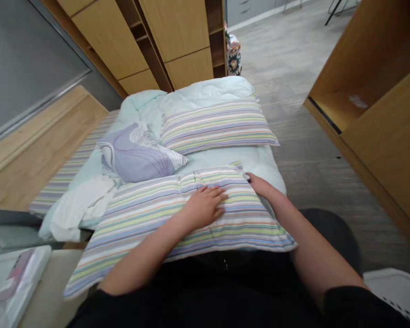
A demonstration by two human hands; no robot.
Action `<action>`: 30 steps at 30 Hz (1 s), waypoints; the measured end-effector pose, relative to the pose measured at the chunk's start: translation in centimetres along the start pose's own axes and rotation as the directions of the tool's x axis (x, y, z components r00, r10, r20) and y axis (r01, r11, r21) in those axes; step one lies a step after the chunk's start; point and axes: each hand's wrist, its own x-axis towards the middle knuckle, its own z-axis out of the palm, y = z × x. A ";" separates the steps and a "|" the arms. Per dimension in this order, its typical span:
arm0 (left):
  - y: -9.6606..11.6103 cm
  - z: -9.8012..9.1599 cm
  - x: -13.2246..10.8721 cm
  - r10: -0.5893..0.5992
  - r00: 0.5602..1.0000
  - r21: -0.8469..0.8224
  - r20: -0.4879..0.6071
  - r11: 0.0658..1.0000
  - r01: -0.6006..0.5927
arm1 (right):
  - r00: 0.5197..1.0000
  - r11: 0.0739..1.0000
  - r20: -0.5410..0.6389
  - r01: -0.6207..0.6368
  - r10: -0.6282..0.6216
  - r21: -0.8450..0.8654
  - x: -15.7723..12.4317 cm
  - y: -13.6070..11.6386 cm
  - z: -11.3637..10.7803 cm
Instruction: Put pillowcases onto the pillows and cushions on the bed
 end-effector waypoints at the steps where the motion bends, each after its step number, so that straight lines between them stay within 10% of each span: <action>1: 0.6 2.7 -1.5 -0.012 0.996 -0.036 -0.088 0.999 0.009 | 1.000 0.999 -0.005 -0.031 0.031 0.013 -0.1 0.8 -0.6; 4: 2.8 7.5 -5.9 -0.079 0.934 -0.167 -0.348 0.986 0.021 | 0.997 0.993 -0.055 0.051 -0.045 0.106 -0.8 1.1 -1.7; 7: 4.7 7.5 -7.9 -0.045 0.921 -0.227 -0.386 0.973 -0.048 | 0.927 0.950 -0.242 0.308 -0.288 0.047 -2.1 -2.2 -1.6; 10: 4.2 4.9 -8.0 -0.050 0.936 -0.193 -0.348 0.981 -0.020 | 0.773 0.815 -0.270 0.571 -0.575 -0.101 -3.7 -7.2 -0.2; 16: -1.1 1.5 -7.3 -0.281 0.907 -0.051 -0.314 0.959 0.279 | 0.435 0.420 0.131 0.899 -0.891 -0.128 -6.0 -13.2 3.8; 23: -2.1 4.2 -5.6 -0.091 0.944 0.009 -0.318 0.995 0.099 | 0.576 0.575 0.090 0.817 -0.812 -0.042 -5.7 -10.9 3.0; 30: -1.2 2.6 -4.9 -0.037 0.971 -0.011 -0.238 0.999 0.035 | 0.567 0.560 0.120 0.824 -0.815 -0.088 -5.3 -11.5 2.9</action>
